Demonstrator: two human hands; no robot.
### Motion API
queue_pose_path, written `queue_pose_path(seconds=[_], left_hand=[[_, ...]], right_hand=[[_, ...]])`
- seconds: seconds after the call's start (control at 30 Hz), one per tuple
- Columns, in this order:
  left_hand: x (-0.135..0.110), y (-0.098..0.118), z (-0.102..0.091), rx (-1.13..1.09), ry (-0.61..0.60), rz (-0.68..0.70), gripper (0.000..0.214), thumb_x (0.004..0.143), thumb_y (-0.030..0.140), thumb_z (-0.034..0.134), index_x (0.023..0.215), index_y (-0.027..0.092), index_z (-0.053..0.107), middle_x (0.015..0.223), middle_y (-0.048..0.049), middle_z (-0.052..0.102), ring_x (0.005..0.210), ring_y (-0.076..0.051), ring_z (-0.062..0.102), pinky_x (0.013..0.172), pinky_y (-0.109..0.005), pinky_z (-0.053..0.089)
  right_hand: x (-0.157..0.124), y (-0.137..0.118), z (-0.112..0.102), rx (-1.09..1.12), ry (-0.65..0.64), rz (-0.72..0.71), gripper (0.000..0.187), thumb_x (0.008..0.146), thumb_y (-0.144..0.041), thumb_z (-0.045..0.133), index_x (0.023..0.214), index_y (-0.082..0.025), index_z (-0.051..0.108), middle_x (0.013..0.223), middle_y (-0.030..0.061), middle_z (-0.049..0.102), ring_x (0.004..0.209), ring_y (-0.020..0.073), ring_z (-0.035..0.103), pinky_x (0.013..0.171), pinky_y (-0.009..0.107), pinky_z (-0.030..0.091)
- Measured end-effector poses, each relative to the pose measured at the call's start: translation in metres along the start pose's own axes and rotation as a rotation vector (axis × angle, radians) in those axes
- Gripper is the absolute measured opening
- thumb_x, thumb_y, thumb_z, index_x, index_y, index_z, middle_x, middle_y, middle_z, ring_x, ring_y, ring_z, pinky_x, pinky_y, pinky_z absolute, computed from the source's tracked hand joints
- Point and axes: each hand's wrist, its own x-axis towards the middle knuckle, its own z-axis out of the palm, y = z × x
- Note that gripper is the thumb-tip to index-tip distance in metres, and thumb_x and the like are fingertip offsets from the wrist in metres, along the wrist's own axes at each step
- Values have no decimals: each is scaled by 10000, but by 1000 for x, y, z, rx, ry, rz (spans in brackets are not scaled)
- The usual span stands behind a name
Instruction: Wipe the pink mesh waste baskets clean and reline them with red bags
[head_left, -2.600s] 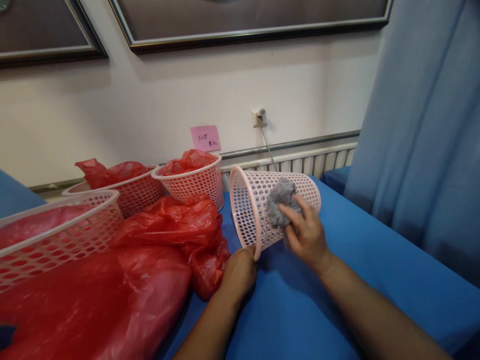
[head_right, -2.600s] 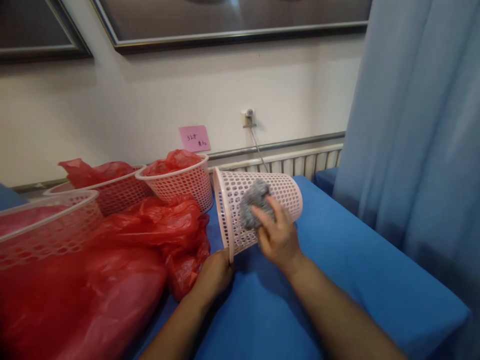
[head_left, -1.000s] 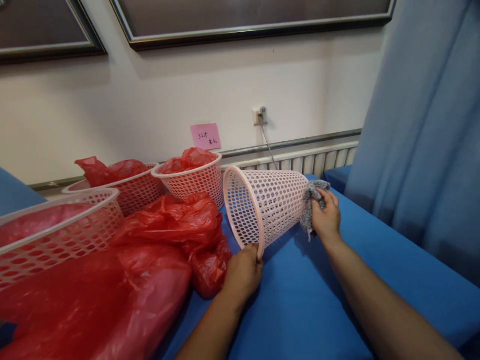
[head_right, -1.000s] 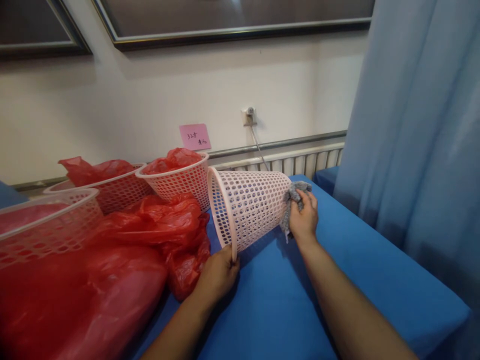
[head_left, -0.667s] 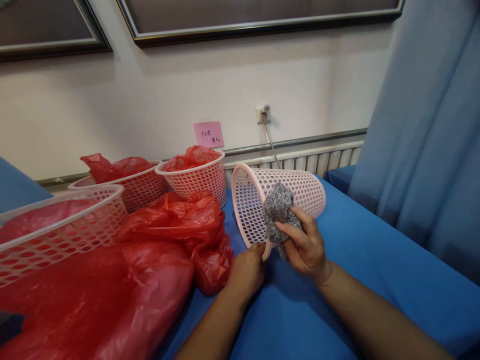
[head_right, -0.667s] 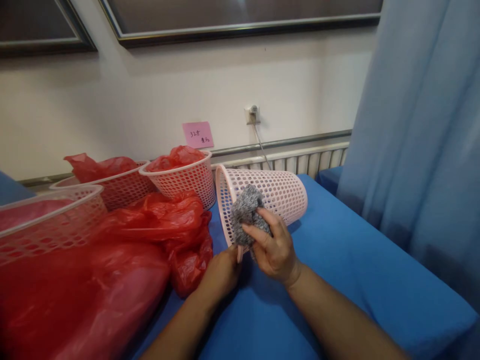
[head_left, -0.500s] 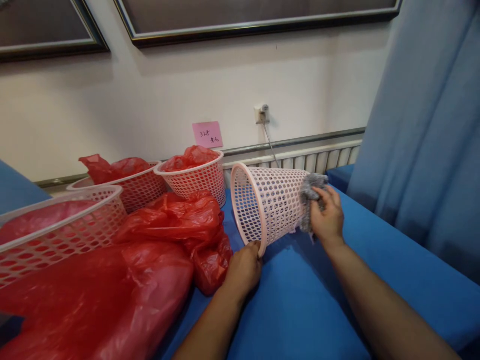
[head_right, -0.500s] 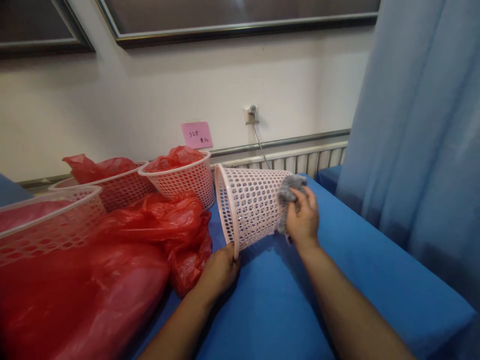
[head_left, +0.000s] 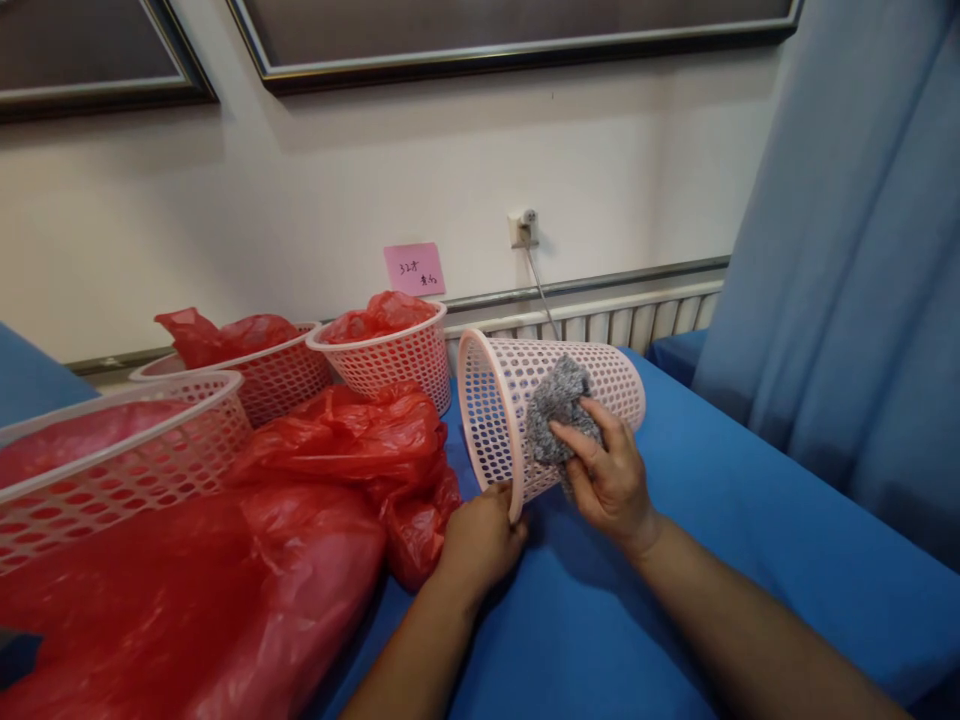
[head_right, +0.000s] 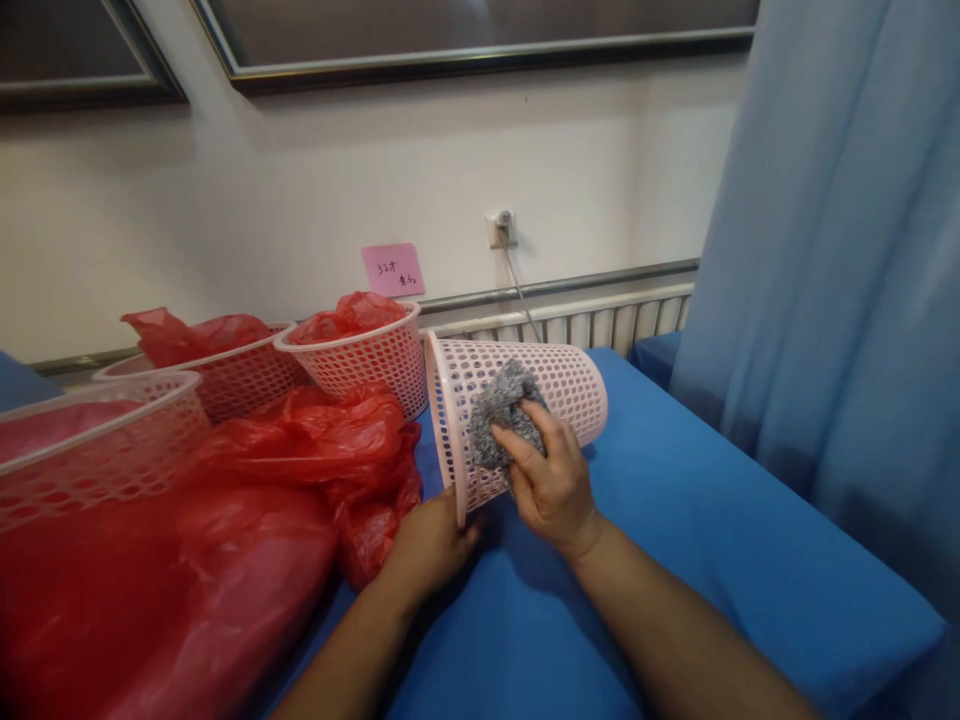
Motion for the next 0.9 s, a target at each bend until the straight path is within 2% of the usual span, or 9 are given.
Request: queue_pose_path(seconds=[0.13,0.2,0.3,0.43,0.57,0.67,0.77,0.83,0.9], left_hand=[[-6,2,-9,-311,262,162,244,930,356,556,1069,193,673,1016,-77,718,892,-218,673,784,-295,512],[-10,3,-10,-386,323,209,265,951,396,516,921,177,662,865,-60,680,766,-189,630,700,-276,488],[-13,2,-8,-426,328,268,242,928,372,522,844,172,629,768,-46,648,679,-174,587,641,-271,456],[-12,1,-5,-486,275,324,172,899,319,530,850,179,618,832,-58,679,751,-189,619,702,-282,483],[-6,-1,-5,-352,209,241,197,910,271,493,772,184,603,804,-55,649,776,-198,613,743,-301,486],[-4,-1,-1,-204,168,212,181,896,223,488,747,187,583,806,-62,642,792,-207,611,754,-309,480],[-3,0,3,-109,112,212,118,843,142,510,757,188,577,845,-68,655,814,-206,618,760,-301,473],[-2,1,4,-72,78,190,125,812,94,519,763,188,585,866,-65,665,824,-202,623,769,-294,472],[-1,2,3,-61,63,146,149,801,69,528,777,190,613,905,-61,680,874,-201,634,813,-289,479]], right_hand=[[0,-7,-3,42,-70,-63,552,894,-101,548,1405,-308,553,1429,113,492,1263,289,556,1006,519,537],[1,-12,-5,64,-80,-86,542,901,-115,544,1407,-308,552,1426,112,497,1258,282,561,998,507,546],[0,-25,-8,110,-53,-180,512,897,-119,561,1375,-299,583,1400,104,519,1250,266,562,994,472,554],[0,-34,-8,121,-69,-244,449,893,-124,581,1303,-299,635,1389,84,543,1247,249,564,1001,441,553],[3,10,-5,-14,-2,63,405,893,-131,541,1257,-263,658,1403,108,547,1293,259,549,1070,480,495],[0,71,-3,-113,187,498,331,871,-245,570,1175,-214,695,1361,133,576,1293,295,546,1109,527,441],[-5,119,-2,-77,309,924,360,808,-311,612,1125,-163,698,1149,135,674,1146,305,612,1067,565,452],[-6,123,0,-41,339,976,372,808,-309,616,1132,-143,693,1116,140,683,1113,304,622,1064,568,451],[-5,100,3,-24,325,799,355,852,-296,604,1170,-162,688,1230,148,644,1203,302,588,1110,542,425]])
